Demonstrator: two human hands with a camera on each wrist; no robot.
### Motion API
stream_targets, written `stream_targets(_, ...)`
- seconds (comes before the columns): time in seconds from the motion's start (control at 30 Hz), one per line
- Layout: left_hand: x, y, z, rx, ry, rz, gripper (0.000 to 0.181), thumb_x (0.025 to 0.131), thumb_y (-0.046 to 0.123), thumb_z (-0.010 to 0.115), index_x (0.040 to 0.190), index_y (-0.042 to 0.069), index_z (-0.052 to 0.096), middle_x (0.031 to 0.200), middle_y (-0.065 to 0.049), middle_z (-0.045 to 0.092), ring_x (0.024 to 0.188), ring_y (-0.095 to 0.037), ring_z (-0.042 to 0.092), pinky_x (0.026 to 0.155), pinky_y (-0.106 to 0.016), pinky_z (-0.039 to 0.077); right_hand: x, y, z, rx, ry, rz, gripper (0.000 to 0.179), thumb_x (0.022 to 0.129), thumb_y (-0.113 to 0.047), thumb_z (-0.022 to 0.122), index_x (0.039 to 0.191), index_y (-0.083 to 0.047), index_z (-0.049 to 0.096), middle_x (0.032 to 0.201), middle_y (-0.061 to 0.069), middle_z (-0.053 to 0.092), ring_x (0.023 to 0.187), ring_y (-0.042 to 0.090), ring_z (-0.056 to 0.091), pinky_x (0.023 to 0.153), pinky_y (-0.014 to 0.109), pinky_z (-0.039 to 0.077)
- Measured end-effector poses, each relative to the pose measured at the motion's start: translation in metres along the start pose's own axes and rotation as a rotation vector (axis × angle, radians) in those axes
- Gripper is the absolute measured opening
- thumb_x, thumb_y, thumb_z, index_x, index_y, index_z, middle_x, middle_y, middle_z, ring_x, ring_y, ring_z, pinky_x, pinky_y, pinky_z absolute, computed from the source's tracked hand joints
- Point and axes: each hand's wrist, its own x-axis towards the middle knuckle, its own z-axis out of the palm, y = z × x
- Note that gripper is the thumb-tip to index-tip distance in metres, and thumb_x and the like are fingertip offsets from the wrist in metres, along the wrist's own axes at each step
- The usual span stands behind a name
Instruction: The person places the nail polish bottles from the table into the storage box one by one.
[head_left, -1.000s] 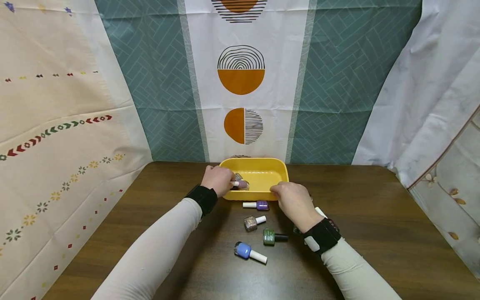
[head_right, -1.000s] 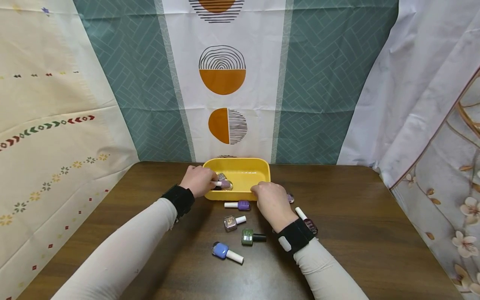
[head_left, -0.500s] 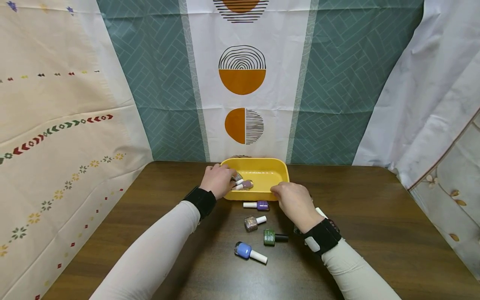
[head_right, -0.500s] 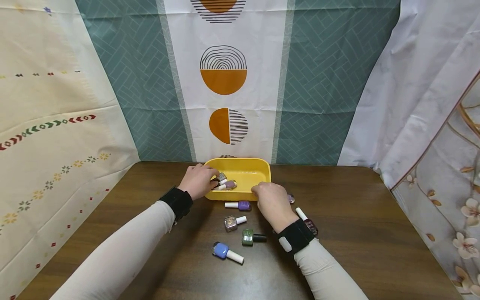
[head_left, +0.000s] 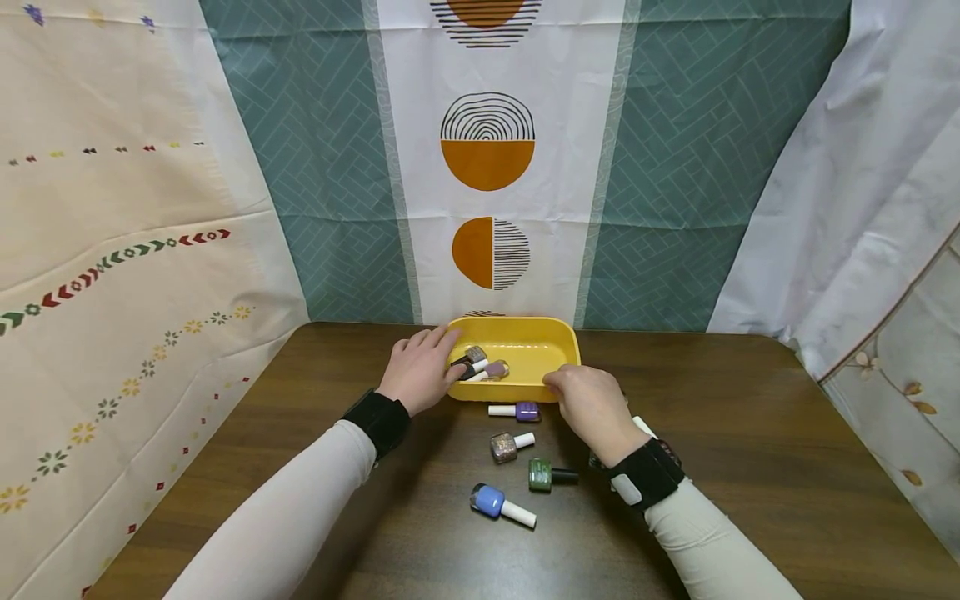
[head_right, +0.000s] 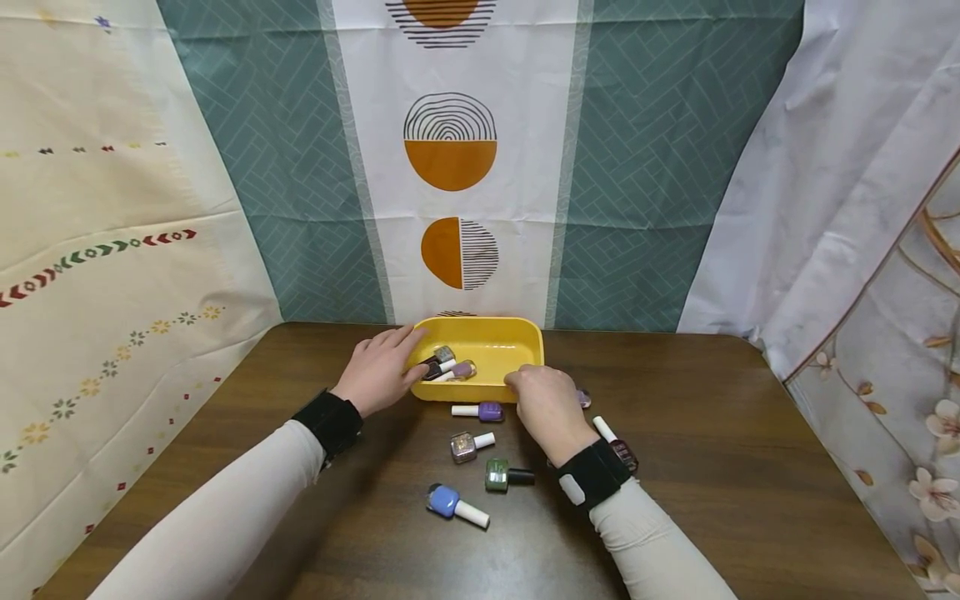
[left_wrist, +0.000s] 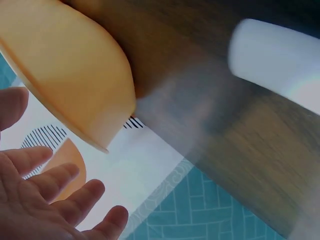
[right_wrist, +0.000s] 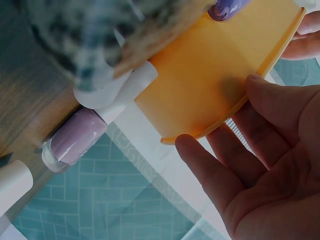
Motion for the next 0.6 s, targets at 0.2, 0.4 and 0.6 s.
stream_targets(0.2, -0.014, -0.012, -0.001, -0.017, 0.011, -0.011, 0.075, 0.109, 0.043, 0.071, 0.169, 0.009, 0.043, 0.172, -0.020, 0.043, 0.154, -0.045, 0.044, 0.123, -0.067, 0.035, 0.000, -0.001, 0.000, -0.007, -0.017, 0.000, 0.010, 0.099, -0.007, 0.084, 0.108, -0.009, 0.085, 0.094, 0.007, 0.079, 0.080, 0.023, 0.071, 0.085, 0.045, 0.064)
stream_targets(0.4, -0.029, -0.021, -0.005, -0.013, 0.011, -0.022, 0.076, 0.109, 0.045, 0.071, 0.170, 0.009, 0.042, 0.172, -0.020, 0.042, 0.155, -0.046, 0.041, 0.124, -0.069, 0.032, 0.001, 0.000, 0.001, -0.016, -0.006, -0.004, 0.009, 0.099, -0.007, 0.084, 0.107, -0.009, 0.085, 0.093, 0.007, 0.079, 0.081, 0.025, 0.071, 0.082, 0.046, 0.063)
stream_targets(0.6, -0.040, -0.029, -0.006, -0.010, 0.008, -0.031, 0.078, 0.108, 0.047, 0.071, 0.169, 0.009, 0.042, 0.173, -0.020, 0.041, 0.157, -0.047, 0.039, 0.124, -0.070, 0.031, 0.001, 0.000, 0.003, -0.016, 0.004, -0.004, 0.008, 0.098, -0.007, 0.084, 0.106, -0.009, 0.085, 0.092, 0.006, 0.079, 0.080, 0.025, 0.071, 0.083, 0.046, 0.063)
